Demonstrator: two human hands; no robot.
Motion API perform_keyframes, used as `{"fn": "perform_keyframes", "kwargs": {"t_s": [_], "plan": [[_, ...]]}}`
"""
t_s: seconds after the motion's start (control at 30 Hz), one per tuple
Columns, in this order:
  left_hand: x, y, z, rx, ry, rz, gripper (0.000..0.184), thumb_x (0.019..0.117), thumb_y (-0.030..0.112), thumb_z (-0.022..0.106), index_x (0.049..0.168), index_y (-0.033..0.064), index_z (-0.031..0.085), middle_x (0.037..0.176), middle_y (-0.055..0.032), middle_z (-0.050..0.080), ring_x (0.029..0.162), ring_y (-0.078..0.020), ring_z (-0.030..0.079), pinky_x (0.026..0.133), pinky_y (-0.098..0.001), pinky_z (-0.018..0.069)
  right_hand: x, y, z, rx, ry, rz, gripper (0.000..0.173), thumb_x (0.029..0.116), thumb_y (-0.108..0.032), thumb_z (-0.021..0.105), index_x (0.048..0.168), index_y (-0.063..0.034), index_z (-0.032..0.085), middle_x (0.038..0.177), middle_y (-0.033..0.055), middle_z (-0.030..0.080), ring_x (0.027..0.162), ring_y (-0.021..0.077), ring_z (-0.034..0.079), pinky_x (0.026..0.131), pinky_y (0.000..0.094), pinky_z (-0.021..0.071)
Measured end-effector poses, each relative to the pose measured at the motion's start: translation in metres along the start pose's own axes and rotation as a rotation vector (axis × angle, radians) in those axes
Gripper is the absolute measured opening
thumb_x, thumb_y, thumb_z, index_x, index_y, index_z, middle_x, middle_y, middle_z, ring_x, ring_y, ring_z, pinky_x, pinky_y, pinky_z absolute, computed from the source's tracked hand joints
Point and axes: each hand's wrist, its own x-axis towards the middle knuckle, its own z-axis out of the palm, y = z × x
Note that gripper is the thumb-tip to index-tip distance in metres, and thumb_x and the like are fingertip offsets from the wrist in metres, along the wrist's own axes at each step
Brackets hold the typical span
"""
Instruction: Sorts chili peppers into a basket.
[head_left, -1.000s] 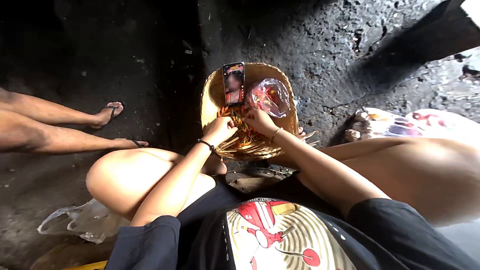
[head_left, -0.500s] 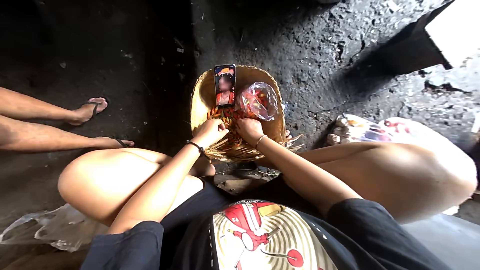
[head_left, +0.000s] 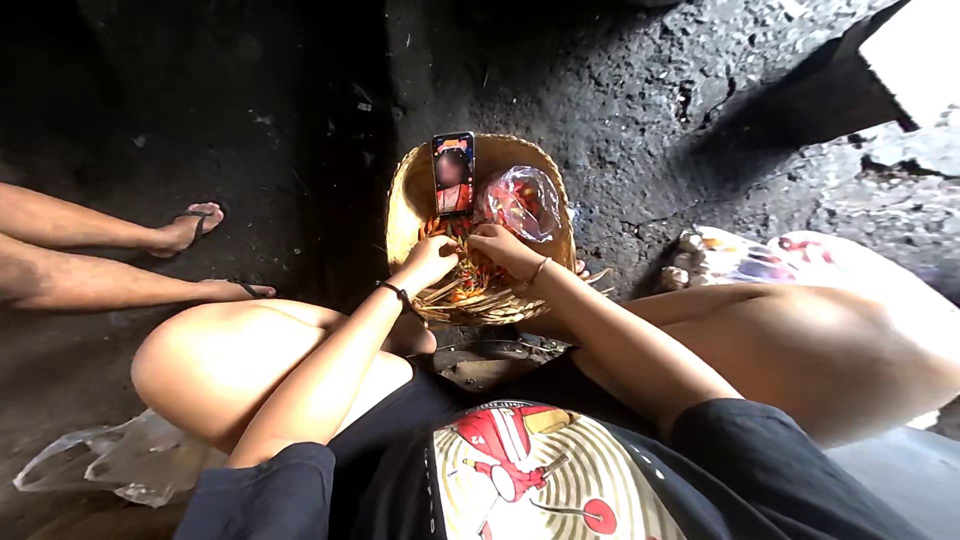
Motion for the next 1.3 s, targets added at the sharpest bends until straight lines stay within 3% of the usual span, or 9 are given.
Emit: {"fn": "perform_keyframes", "kwargs": {"t_s": [0.1,0.3,0.53,0.7,0.9,1.03,1.13,1.23,1.3], "plan": [[-0.001,0.002,-0.002,-0.025,0.015,0.015,0.025,0.1028,0.012,0.058,0.121,0.0002,0.071,0.116,-0.0191,0.072,0.112,-0.0302,0.067,0.101,-0.0519,0.0494,-0.001,0.0,0.002,0.206,-0.034,-0.021,0.02,0.1041,-0.02,0.053,0.105,-0.0014,0.06,0.078,0.0044,0.058,0.064,0.0106,0.055,0.06,0.0272,0.0481],[-0.001,0.0,-0.001,-0.144,0.026,0.026,0.021,0.1015,0.012,0.065,0.118,-0.001,0.07,0.112,-0.0156,0.072,0.101,-0.0211,0.068,0.097,-0.0419,0.0527,-0.001,0.0,0.003,0.255,-0.044,-0.028,0.018,0.1047,-0.019,0.052,0.103,-0.0031,0.061,0.078,0.0029,0.058,0.063,0.0092,0.054,0.058,0.0245,0.0468],[-0.001,0.001,-0.003,-0.161,0.049,-0.016,0.021,0.1017,0.008,0.06,0.118,-0.0023,0.069,0.11,-0.019,0.071,0.1,-0.0262,0.067,0.094,-0.0463,0.0519,-0.001,-0.002,0.008,0.271,0.005,-0.092,0.017,0.104,-0.017,0.055,0.106,-0.0011,0.062,0.079,0.004,0.061,0.064,0.0096,0.056,0.059,0.0252,0.0489],[-0.002,0.002,-0.003,-0.263,0.087,0.003,0.024,0.1031,0.006,0.058,0.121,-0.0056,0.067,0.118,-0.0211,0.069,0.11,-0.0265,0.066,0.101,-0.0448,0.0504,-0.002,-0.005,0.005,0.335,0.022,-0.11,0.017,0.1059,-0.019,0.055,0.108,-0.0029,0.062,0.077,0.0007,0.06,0.06,0.0059,0.053,0.055,0.0213,0.0455],[-0.002,0.004,-0.003,-0.272,0.138,0.002,0.023,0.1054,0.015,0.06,0.111,-0.0056,0.069,0.103,-0.0181,0.069,0.095,-0.0216,0.065,0.092,-0.0416,0.0511,-0.003,-0.007,0.002,0.37,0.011,-0.125,0.023,0.108,-0.025,0.053,0.105,-0.0038,0.062,0.076,-0.0001,0.06,0.059,0.0049,0.053,0.054,0.0196,0.0452],[-0.004,0.003,-0.001,-0.319,0.15,0.128,0.018,0.1048,0.012,0.06,0.11,-0.0029,0.069,0.106,-0.0129,0.07,0.098,-0.0147,0.065,0.094,-0.0356,0.0511,-0.002,-0.006,0.001,0.469,-0.029,-0.127,0.025,0.1095,-0.025,0.049,0.098,-0.007,0.061,0.072,-0.0033,0.056,0.057,0.004,0.05,0.053,0.0187,0.0432],[-0.004,0.004,-0.003,-0.364,0.137,0.307,0.02,0.1053,0.01,0.057,0.112,-0.0041,0.07,0.1,-0.0091,0.071,0.09,-0.0075,0.066,0.088,-0.0272,0.0542,-0.003,-0.007,0.0,0.677,-0.106,-0.084,0.03,0.1111,-0.027,0.041,0.088,-0.0148,0.056,0.067,-0.0073,0.049,0.053,0.0029,0.043,0.05,0.0179,0.0385],[-0.005,0.006,-0.003,-0.328,0.181,0.39,0.018,0.1046,0.009,0.058,0.107,-0.0015,0.072,0.092,-0.0051,0.071,0.082,-0.0052,0.065,0.082,-0.0249,0.0548,0.0,-0.005,-0.003,0.673,-0.003,-0.024,0.03,0.1104,-0.03,0.039,0.093,-0.0138,0.057,0.071,-0.0042,0.054,0.056,0.0061,0.049,0.052,0.0207,0.0427],[-0.006,0.005,-0.007,-0.153,0.221,0.338,0.018,0.1036,0.013,0.061,0.105,0.0006,0.074,0.099,-0.0091,0.072,0.09,-0.0122,0.068,0.088,-0.0315,0.0549,0.002,-0.001,-0.009,0.536,0.061,-0.017,0.032,0.1091,-0.027,0.035,0.099,-0.0097,0.061,0.078,0.0002,0.064,0.061,0.0089,0.057,0.053,0.0233,0.0471]]}}
